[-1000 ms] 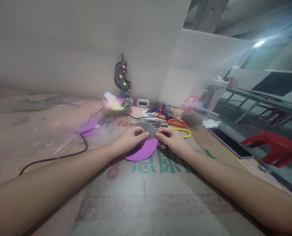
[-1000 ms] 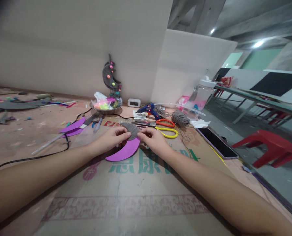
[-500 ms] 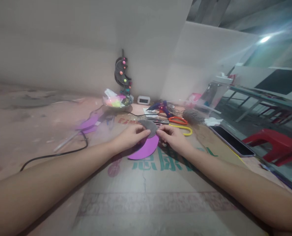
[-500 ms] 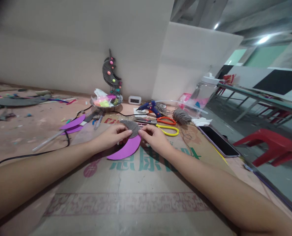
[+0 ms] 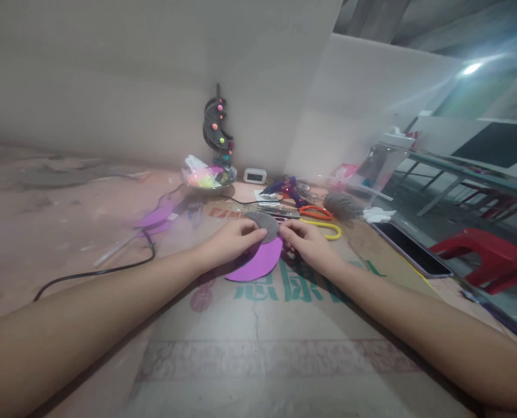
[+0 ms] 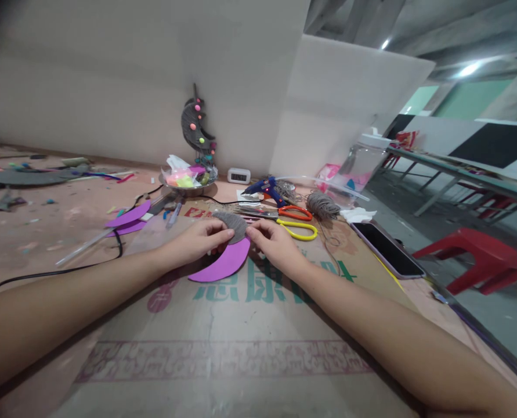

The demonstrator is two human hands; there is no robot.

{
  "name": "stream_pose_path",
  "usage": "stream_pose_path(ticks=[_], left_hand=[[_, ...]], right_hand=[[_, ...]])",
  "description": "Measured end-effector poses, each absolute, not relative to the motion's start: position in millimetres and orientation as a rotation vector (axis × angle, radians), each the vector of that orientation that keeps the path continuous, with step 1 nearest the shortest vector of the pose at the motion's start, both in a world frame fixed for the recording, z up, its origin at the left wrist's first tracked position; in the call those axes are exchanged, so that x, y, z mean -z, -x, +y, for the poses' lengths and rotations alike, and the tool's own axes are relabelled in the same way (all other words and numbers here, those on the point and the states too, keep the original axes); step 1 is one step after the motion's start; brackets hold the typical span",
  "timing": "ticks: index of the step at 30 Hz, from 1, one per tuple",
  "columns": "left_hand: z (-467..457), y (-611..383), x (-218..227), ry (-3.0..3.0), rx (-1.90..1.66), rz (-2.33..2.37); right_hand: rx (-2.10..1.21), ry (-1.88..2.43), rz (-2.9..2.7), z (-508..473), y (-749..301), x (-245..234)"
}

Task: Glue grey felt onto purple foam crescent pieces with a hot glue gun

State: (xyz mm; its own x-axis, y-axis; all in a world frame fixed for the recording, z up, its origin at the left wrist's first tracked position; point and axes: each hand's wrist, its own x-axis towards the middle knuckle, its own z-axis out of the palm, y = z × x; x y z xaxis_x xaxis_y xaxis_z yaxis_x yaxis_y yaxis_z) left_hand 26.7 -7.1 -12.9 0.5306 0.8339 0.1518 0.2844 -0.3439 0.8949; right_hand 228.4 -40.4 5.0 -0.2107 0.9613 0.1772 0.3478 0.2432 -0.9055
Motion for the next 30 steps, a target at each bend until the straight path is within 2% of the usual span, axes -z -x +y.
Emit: stream_pose_path(ticks=[18, 24, 30], left_hand=[[-7.0, -26.0, 13.4, -1.873, -0.825, 0.908], [-6.3, -26.0, 14.0, -1.838, -0.838, 0.942], [-10.8, -26.8, 8.6, -1.799, -0.839, 0.927]], right_hand=[[-0.977, 1.201, -1.726, -41.6, -229.5, -4.6], [-0.985, 1.234, -1.543, -38.2, -232.3, -2.2], [-0.916, 1.244, -1.691, -39.6, -229.3, -5.1]])
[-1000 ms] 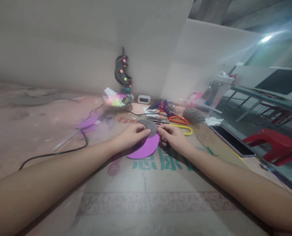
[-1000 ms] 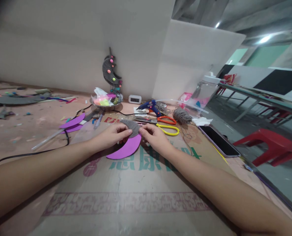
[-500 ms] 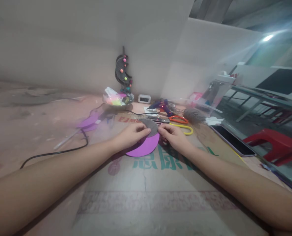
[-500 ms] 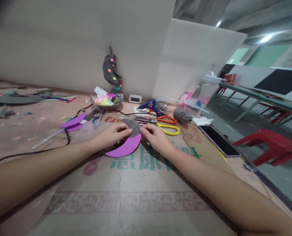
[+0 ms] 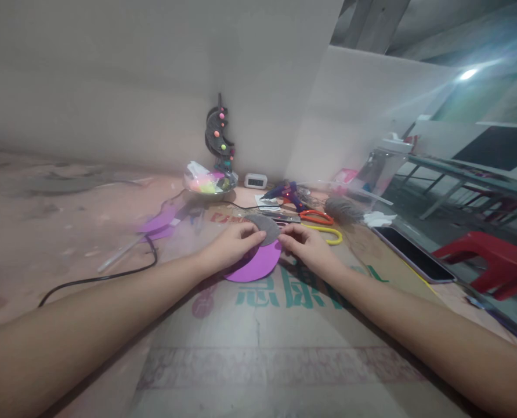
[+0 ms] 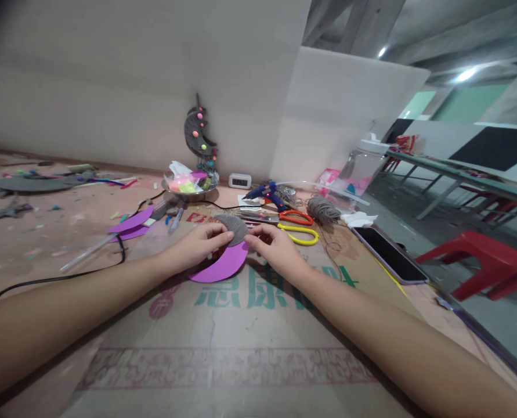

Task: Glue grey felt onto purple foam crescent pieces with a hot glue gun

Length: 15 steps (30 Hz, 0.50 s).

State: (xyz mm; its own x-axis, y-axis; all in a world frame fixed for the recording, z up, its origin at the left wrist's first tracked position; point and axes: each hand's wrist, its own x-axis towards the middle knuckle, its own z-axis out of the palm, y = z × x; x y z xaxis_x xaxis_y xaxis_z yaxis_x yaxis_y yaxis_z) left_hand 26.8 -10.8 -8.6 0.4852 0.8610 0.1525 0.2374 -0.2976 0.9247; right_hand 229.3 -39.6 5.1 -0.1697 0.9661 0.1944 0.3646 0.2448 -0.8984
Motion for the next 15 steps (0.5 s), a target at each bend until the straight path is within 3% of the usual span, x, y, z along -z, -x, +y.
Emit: stream_pose_path(ticks=[15], left_hand=[[-10.6, -27.6, 7.7, -1.793, -0.796, 0.917]], right_hand=[[-0.964, 1.221, -1.698, -40.9, -230.3, -3.3]])
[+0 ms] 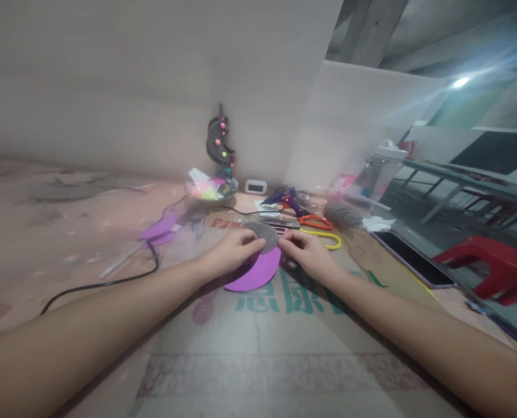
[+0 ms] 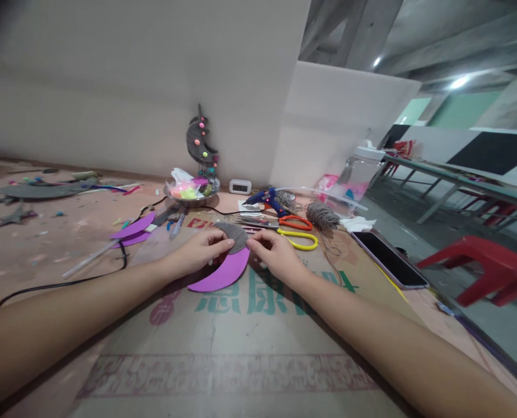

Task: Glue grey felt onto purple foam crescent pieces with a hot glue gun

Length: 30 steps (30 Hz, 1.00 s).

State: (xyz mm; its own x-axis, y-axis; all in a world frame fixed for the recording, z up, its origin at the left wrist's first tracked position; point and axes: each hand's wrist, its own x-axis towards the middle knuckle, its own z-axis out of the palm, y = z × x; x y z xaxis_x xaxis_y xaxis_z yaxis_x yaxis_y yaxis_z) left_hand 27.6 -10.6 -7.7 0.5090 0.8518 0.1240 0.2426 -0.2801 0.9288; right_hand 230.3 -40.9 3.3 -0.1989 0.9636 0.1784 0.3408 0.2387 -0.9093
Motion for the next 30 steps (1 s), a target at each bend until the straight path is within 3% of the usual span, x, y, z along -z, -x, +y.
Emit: stream_pose_path(ticks=[30], left_hand=[[-10.7, -27.0, 8.3, -1.700, -0.868, 0.873]], right_hand=[[-0.878, 1.232, -1.723, -41.8, -231.8, -4.9]])
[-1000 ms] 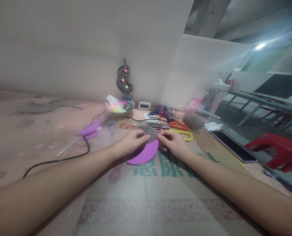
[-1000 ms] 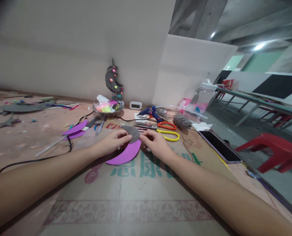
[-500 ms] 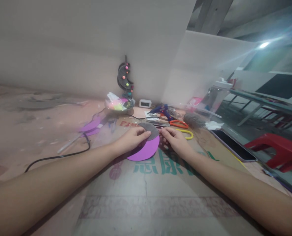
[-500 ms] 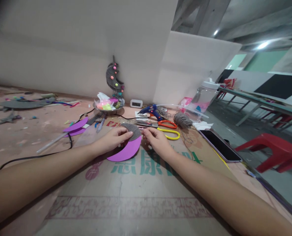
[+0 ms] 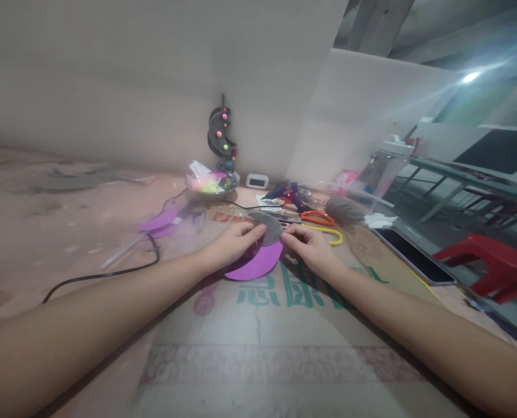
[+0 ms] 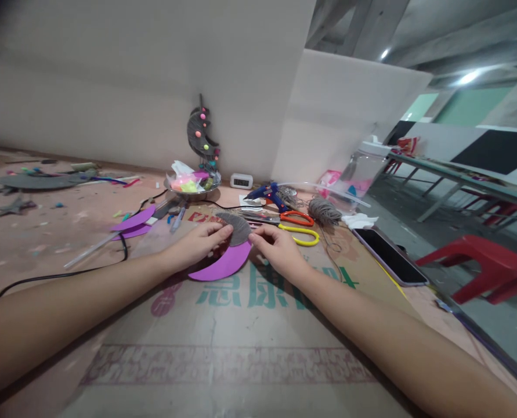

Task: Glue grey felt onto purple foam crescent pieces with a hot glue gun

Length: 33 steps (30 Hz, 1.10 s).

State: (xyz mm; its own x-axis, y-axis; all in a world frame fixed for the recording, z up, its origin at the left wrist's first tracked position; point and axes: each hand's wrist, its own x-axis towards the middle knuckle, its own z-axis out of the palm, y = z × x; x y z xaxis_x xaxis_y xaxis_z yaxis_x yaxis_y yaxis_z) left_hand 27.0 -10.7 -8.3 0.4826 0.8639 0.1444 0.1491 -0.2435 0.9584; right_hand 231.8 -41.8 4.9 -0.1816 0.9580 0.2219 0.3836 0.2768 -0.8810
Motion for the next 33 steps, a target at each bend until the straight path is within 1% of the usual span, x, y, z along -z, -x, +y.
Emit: stream_pose_path(ticks=[21, 25, 30, 33], left_hand=[[-12.4, -25.3, 3.9, -1.708, -0.784, 0.880], [-14.5, -26.2, 2.3, -1.630, -0.863, 0.852], [-7.4, -25.4, 4.6, -1.495, -1.126, 0.832], [-2.1, -23.7, 8.1, -1.513, -1.162, 0.869]], right_hand=[[-0.910, 1.217, -1.740, -42.0, -232.0, -4.1], [-0.958, 1.190, -1.707, -41.0, -232.7, -3.4], [-0.990, 1.214, -1.708, -40.6, -232.2, -4.8], [-1.001, 1.214, -1.719, -41.1, -231.1, -6.0]])
